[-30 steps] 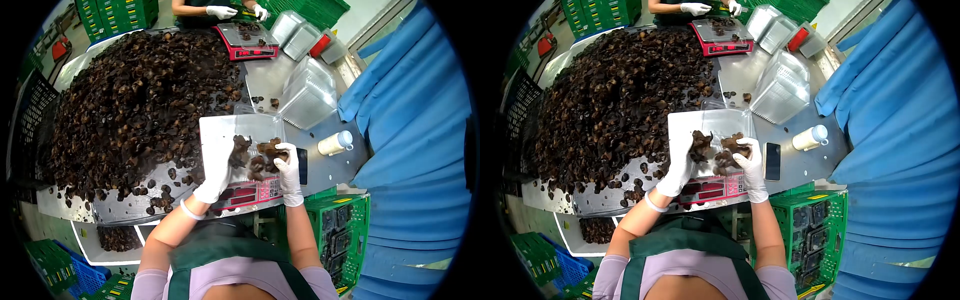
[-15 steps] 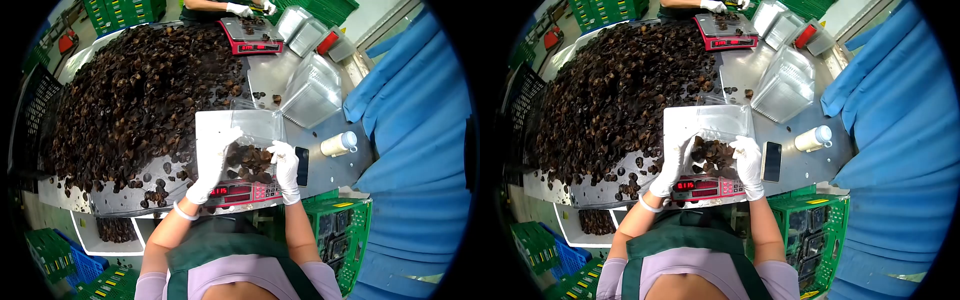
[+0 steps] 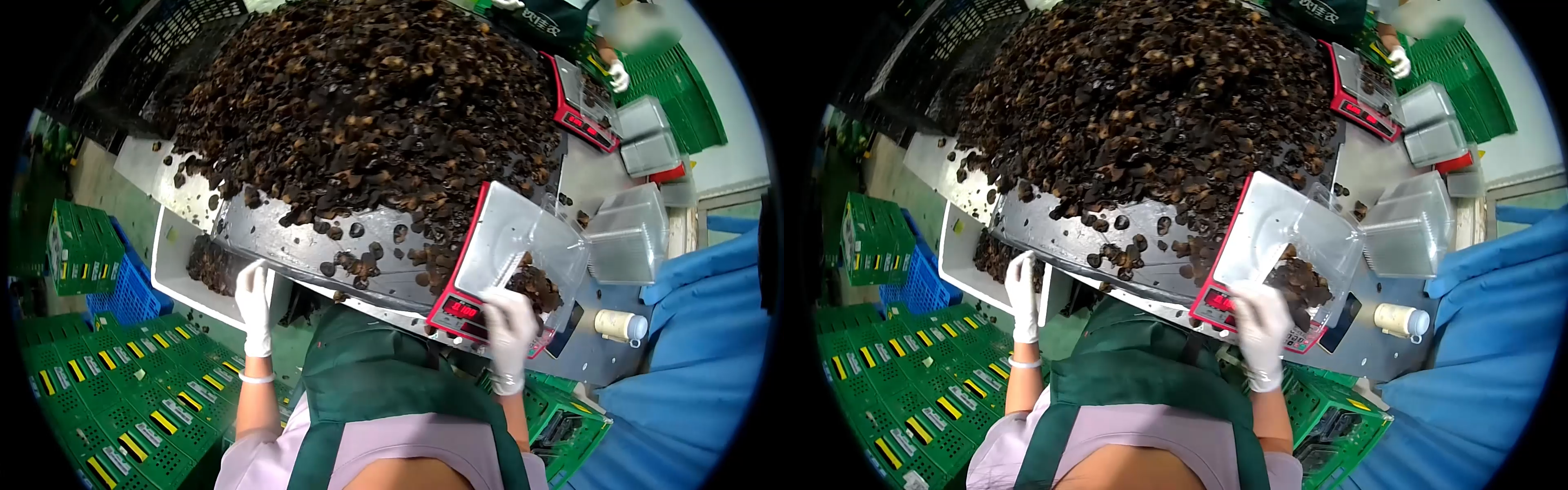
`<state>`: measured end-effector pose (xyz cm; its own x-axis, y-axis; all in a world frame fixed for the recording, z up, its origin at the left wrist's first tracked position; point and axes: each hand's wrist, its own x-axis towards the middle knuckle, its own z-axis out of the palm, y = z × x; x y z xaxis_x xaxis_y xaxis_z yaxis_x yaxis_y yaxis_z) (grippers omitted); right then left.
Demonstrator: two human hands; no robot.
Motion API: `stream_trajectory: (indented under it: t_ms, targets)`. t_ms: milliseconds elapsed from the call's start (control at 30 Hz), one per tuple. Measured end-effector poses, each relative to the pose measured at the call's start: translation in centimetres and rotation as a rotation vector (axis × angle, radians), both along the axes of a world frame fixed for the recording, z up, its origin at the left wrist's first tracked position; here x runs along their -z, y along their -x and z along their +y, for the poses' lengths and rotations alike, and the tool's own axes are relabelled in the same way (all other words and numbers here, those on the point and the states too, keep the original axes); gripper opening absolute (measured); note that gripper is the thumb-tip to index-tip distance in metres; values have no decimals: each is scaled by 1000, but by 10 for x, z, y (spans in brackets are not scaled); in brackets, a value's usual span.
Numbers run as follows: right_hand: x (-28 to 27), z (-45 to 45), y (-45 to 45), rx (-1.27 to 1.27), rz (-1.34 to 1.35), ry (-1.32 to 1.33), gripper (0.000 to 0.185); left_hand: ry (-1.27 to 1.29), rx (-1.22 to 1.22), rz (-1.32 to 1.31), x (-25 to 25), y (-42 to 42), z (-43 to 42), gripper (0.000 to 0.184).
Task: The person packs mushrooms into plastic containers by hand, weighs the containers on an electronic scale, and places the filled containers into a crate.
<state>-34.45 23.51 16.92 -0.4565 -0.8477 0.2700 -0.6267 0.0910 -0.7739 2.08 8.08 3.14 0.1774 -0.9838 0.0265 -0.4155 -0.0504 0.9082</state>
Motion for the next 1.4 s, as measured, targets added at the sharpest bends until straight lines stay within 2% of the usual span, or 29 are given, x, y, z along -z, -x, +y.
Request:
stream_trajectory:
  t_ms: [100, 133, 167, 200, 233, 300, 367, 400, 433, 467, 500, 533, 567, 600, 667, 733, 767, 800, 833, 867, 933, 1000, 1067, 1133, 1167, 1200, 1267, 1300, 1400]
  targets:
    - [49, -52, -42, -338, -89, -123, 19, 41, 247, -182, 8, 11, 7, 11]
    - [77, -64, -55, -339, -318, -189, 21, 99, 365, -239, -3, 21, 7, 11]
    - [100, -81, -61, -363, -255, -228, 24, 191, 433, -276, 10, 29, 5, 19]
    - [136, -121, -58, -369, 168, -88, 33, 345, 578, -342, 28, 58, -23, 36]
    - [132, -117, -84, -351, 273, -149, 35, 347, 663, -380, 20, 52, -11, 49]
    - [136, -125, -97, -332, 413, -177, 37, 282, 762, -441, 22, 55, -20, 45]
    - [158, -126, -94, -431, 288, -264, 36, 267, 770, -385, 29, 52, -30, 37]
    - [161, -125, -91, -379, 264, -209, 30, 283, 745, -306, 26, 49, -34, 33]
    - [163, -121, -86, -342, 139, -273, 29, 253, 707, -194, 23, 44, -36, 27]
    - [163, -118, -77, -301, 18, -330, 29, -57, 678, -26, 18, 39, -38, 21]
    - [159, -115, -71, -265, -267, -374, 23, -190, 671, 121, 15, 32, -40, 22]
    - [142, -112, -66, -203, -792, -456, 22, -328, 661, 264, 15, 23, -41, 23]
    - [136, -107, -64, -169, -1011, -343, 23, -479, 685, 642, 20, 15, -41, 25]
    - [132, -100, -64, -133, -1226, -219, 24, -637, 635, 866, 5, 12, -42, 26]
    - [128, -96, -67, -163, -1317, -136, 24, -828, 595, 1137, -13, 7, -46, 24]
    - [134, -92, -69, -95, -1418, -163, 19, -846, 570, 1161, -6, 13, -47, 21]
    - [149, -95, -66, -131, -1241, -253, 16, -801, 706, 868, 12, 19, -47, 18]
    - [153, -103, -76, -11, -1040, -361, 18, -741, 824, 572, 22, 24, -47, 16]
    - [162, -112, -85, -69, -549, -264, 19, -467, 935, 297, 10, 37, -45, 14]
    - [171, -120, -95, -122, -59, -163, 21, -323, 1030, 265, 14, 46, -40, 20]
    - [166, -131, -118, -67, 277, -290, 22, 291, 1229, -179, 26, 57, -41, 27]
    - [173, -134, -118, -66, 39, -374, 20, 328, 1352, -225, 33, 60, -42, 31]
    - [179, -131, -101, -135, -344, -300, 10, 263, 1363, -219, 31, 53, -43, 24]
    - [146, -131, -100, 21, -964, -252, 7, 66, 1210, 6, 24, 39, -50, 16]
    - [151, -128, -91, 8, -932, -279, 9, -163, 1165, 163, 18, 30, -56, 10]
    - [154, -130, -88, 2, -895, -297, 10, -199, 1153, 210, 18, 19, -63, 11]
    - [170, -142, -96, -6, -706, -307, 19, -519, 954, 547, 12, -1, -72, 15]
    - [178, -152, -104, -101, -164, -186, 26, -681, 808, 688, -5, -10, -76, 16]
    - [154, -180, -152, -145, 346, -178, 29, -716, 590, 1035, 1, -36, -89, 15]
